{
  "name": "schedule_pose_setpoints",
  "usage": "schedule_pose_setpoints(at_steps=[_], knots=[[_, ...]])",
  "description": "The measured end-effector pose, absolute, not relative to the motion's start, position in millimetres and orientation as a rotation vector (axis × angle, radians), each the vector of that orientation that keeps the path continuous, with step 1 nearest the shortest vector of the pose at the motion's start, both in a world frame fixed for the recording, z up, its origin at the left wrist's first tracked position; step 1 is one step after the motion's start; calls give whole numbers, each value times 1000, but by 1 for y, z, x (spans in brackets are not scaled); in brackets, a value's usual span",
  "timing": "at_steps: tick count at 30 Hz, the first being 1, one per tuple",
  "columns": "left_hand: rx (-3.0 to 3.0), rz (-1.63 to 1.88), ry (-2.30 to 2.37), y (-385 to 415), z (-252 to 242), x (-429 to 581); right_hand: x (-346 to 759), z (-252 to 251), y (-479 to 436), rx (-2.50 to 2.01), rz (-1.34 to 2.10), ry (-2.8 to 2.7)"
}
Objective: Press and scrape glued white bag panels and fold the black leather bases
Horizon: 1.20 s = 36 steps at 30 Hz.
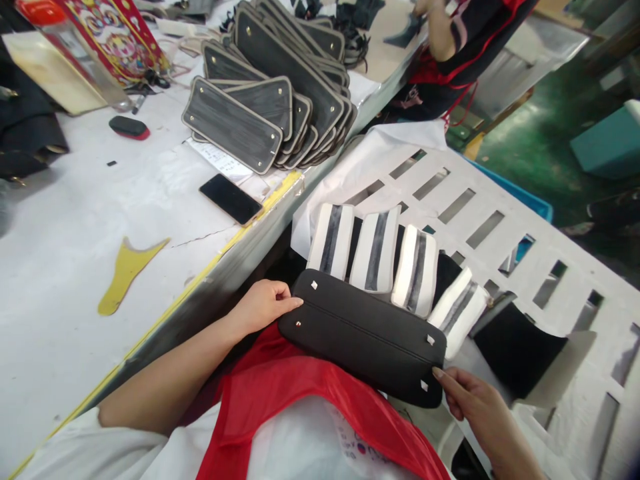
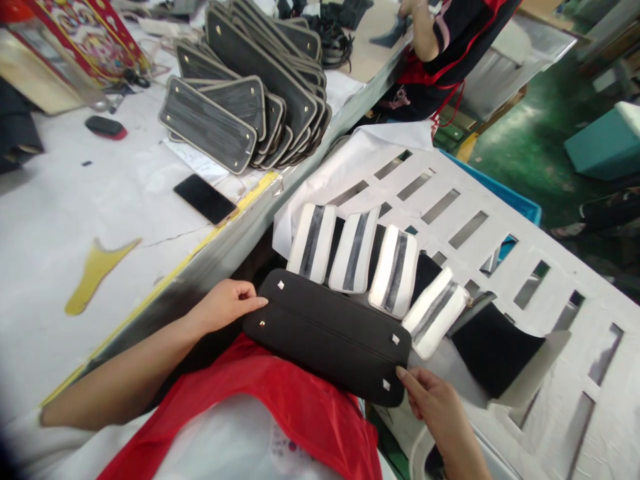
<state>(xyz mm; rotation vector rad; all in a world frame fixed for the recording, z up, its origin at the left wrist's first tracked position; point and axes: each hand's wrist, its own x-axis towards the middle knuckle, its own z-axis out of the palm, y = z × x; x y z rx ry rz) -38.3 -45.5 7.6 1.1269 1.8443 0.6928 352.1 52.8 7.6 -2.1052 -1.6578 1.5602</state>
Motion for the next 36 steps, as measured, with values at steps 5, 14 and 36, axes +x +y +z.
schedule_pose_setpoints(at_steps=[5,14,36], knots=[[1158,647,1873,-44,8,-43,359,0,53,-2086,1531,-1726],[1115,728,1840,-46,-1,-46,356,3,51,-2042,1448,-1786],[953,840,1807,-53,-2,-37,356,3,52,-2151,1502,-1702]])
